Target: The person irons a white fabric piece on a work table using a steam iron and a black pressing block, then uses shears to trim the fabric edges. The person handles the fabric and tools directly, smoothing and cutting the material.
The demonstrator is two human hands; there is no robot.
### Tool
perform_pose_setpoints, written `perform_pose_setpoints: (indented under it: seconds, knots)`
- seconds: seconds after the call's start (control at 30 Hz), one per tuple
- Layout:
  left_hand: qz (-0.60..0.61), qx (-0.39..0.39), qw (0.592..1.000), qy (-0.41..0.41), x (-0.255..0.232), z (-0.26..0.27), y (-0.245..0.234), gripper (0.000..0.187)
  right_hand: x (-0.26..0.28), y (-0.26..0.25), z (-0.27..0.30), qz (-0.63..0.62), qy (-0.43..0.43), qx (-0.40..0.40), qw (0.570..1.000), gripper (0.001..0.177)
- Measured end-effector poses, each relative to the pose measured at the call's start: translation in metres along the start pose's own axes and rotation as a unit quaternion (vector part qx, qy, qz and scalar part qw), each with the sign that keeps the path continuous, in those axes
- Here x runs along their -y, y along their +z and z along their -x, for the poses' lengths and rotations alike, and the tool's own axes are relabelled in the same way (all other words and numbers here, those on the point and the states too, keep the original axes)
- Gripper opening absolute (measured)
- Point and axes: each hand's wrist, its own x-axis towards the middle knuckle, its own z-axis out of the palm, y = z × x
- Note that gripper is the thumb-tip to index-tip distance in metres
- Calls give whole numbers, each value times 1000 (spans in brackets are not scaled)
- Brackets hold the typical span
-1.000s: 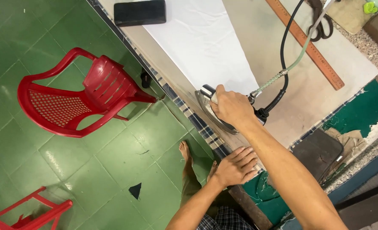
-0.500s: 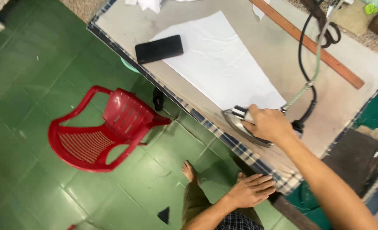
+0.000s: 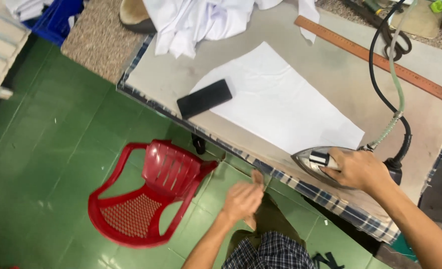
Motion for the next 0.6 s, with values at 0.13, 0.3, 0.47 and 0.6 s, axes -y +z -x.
perform_pose_setpoints:
  seconds: [0.13, 0.3, 0.47, 0.6]
  knots:
    - [-46, -32, 998, 5, 98, -49, -13, 17, 6, -9, -1, 12, 26, 112, 993, 45]
    - [-196, 143, 963, -118, 209, -126, -24, 67, 3, 24, 6, -35, -21, 24, 999, 30]
    - [-248, 261, 920, -159, 272, -111, -17, 87, 1, 37, 12, -73, -38, 44, 996, 37]
    - [-225, 238, 931, -161, 277, -109, -15, 83, 0, 59, 17, -76, -45, 42, 995, 43]
